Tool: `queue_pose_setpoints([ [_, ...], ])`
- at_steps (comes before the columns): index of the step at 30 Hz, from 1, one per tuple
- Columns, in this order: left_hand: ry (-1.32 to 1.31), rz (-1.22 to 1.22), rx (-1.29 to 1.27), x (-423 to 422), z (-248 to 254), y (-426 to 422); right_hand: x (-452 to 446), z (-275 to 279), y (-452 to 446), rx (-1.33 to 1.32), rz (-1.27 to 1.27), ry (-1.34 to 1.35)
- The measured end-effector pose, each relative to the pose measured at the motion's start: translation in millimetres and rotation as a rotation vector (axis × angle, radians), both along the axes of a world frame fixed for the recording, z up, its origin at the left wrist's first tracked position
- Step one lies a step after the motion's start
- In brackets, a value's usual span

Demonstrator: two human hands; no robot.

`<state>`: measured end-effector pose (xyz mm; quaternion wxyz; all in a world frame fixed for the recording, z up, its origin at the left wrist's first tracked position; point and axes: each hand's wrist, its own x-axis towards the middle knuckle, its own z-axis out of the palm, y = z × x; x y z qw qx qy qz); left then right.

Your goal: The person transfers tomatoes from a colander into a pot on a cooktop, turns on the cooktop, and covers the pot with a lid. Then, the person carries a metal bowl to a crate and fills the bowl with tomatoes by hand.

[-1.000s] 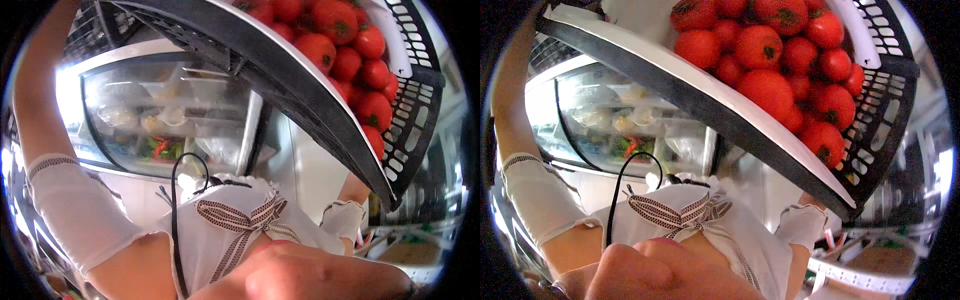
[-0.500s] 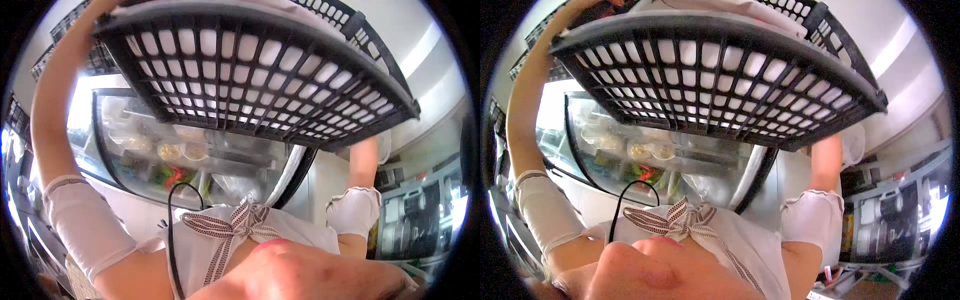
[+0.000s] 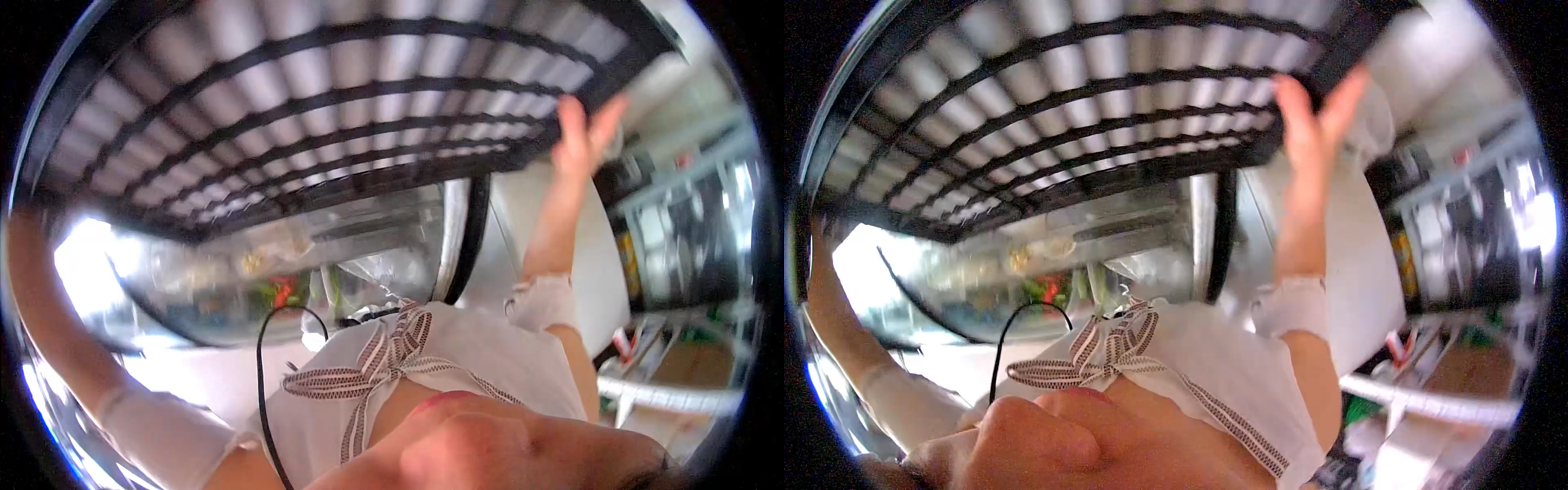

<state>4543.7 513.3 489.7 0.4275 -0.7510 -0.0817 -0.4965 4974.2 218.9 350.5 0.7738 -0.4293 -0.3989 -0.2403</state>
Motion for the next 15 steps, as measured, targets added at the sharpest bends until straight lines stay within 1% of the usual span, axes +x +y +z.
queue_pose_setpoints([
  [1,-0.005,-0.013,0.041,4.4,5.5,2.7,-5.7,3.9,2.6,0.008,0.046,0.053],
  [2,-0.009,-0.03,0.083,13.1,13.3,4.3,-3.3,4.2,-0.1,-0.024,0.047,0.046],
  [3,-0.017,-0.044,0.119,17.2,19.0,4.3,-1.5,2.7,-0.8,-0.086,-0.028,-0.061],
  [4,-0.024,-0.067,0.148,27.6,24.7,2.0,7.7,-3.8,-0.6,-0.048,-0.068,-0.033],
  [5,-0.023,-0.094,0.182,44.0,32.5,-2.4,8.0,4.8,-1.0,0.04,-0.104,-0.227],
  [6,-0.027,-0.098,0.203,46.9,37.8,-3.7,3.1,10.0,-7.9,-0.086,0.016,-0.149],
  [7,-0.026,-0.112,0.229,58.3,44.9,-12.5,6.7,16.4,-10.0,-0.001,0.085,-0.207],
  [8,-0.028,-0.119,0.248,67.1,52.7,-20.2,1.9,24.1,-21.5,0.008,0.229,-0.108],
  [10,-0.052,-0.108,0.288,76.1,62.2,-17.5,6.5,31.7,-11.8,0.034,0.15,-0.211],
  [12,-0.138,-0.027,0.4,89.0,78.1,-8.4,14.9,47.7,-6.2,0.05,0.123,-0.265],
  [13,-0.144,-0.053,0.349,83.7,59.1,11.6,13.8,48.5,5.6,0.011,0.119,-0.284],
  [15,-0.136,-0.062,0.291,81.0,71.8,39.8,13.9,53.8,18.2,-0.03,0.119,-0.279],
])
